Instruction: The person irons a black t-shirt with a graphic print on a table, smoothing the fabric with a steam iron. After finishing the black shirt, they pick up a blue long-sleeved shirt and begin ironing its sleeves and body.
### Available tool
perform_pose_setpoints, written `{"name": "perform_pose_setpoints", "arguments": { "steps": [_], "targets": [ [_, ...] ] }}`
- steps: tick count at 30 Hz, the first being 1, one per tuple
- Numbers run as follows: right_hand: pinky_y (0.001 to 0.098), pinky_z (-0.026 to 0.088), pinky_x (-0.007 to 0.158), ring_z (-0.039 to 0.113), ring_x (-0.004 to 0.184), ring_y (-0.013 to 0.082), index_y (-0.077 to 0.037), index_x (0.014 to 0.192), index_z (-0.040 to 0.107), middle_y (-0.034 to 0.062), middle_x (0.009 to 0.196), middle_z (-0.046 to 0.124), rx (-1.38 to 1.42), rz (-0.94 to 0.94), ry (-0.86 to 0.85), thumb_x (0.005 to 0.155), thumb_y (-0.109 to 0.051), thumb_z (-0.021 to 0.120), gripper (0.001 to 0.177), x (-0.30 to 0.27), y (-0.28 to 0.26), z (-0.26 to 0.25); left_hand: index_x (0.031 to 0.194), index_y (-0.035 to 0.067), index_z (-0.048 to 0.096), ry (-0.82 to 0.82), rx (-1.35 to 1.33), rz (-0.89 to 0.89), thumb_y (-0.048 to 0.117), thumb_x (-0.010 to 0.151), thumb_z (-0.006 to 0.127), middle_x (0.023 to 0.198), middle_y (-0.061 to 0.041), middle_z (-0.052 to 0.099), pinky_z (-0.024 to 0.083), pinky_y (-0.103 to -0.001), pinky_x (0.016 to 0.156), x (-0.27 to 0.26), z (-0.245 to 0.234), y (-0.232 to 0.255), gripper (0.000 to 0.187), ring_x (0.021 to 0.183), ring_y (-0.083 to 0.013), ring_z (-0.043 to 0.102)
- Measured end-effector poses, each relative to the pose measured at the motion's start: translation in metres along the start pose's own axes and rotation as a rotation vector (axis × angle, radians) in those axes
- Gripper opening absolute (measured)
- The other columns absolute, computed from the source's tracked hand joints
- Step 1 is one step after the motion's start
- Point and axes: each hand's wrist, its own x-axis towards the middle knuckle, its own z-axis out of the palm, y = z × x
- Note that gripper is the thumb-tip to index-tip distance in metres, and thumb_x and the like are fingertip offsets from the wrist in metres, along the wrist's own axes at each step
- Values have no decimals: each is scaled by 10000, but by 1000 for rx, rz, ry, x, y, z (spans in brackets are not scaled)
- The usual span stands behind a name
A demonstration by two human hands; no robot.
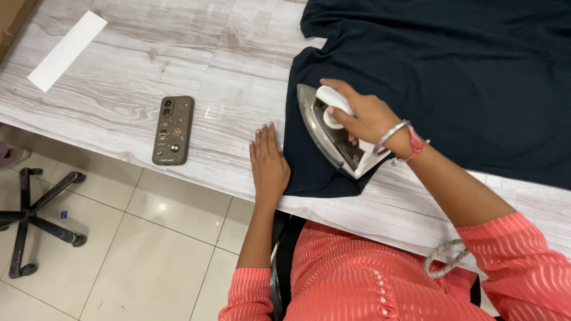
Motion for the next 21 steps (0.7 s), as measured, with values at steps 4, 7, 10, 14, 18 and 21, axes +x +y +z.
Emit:
{"name": "perform_pose_setpoints", "arguments": {
  "steps": [4, 7, 10, 14, 18, 21],
  "targets": [
    [435, 602, 629, 729, 640, 297, -303, 1457, 563, 207, 813, 751, -340, -279, 99, 1016, -293, 535, 442, 6, -6, 28, 1578, -80, 254, 22, 40, 15, -82, 854, 486, 1614, -275, 358, 205, -518, 1263, -4, -2, 2, 760, 1525, -433, 275],
    [462, 599, 623, 712, 631, 332, -306, 1460, 573, 192, 790, 737, -352, -129, 168, 1060, -333, 498, 408, 38, 7, 15, 1577, -64, 266, -9, 75, -5, -73, 846, 492, 1611, -269, 355, 198, -527, 1259, -2, -2, 3, 766, 1526, -430, 275],
    [464, 588, 570, 701, 633, 348, -182, 1462, 562, 189, 780, 716, -411, -94, 363, 1044, -375, 579, 460, 66, 13, -2, 1576, -59, 268, -15, 86, -11, -66, 851, 496, 1605, -273, 351, 190, -536, 1256, 0, -2, 6, 760, 1524, -428, 272],
    [446, 593, 571, 725, 631, 322, -266, 1455, 576, 151, 783, 730, -477, -302, 169, 1002, -461, 587, 494, 43, 10, -4, 1575, -67, 267, -15, 81, -6, -68, 849, 495, 1606, -273, 348, 188, -537, 1254, -1, 1, 3, 762, 1524, -430, 267],
    [448, 579, 525, 726, 601, 311, -346, 1435, 594, 114, 758, 744, -583, -459, -46, 943, -509, 587, 518, 29, 7, -10, 1575, -77, 269, 1, 72, 5, -58, 896, 488, 1611, -269, 352, 198, -530, 1258, -2, 3, -2, 714, 1525, -430, 279],
    [442, 571, 557, 723, 644, 317, -258, 1379, 635, 127, 796, 744, -575, -418, 149, 995, -493, 598, 452, 39, 22, -14, 1579, -48, 269, -2, 65, 5, -55, 880, 495, 1609, -272, 355, 202, -542, 1255, -3, 2, -1, 734, 1522, -446, 285]
  ]
}}
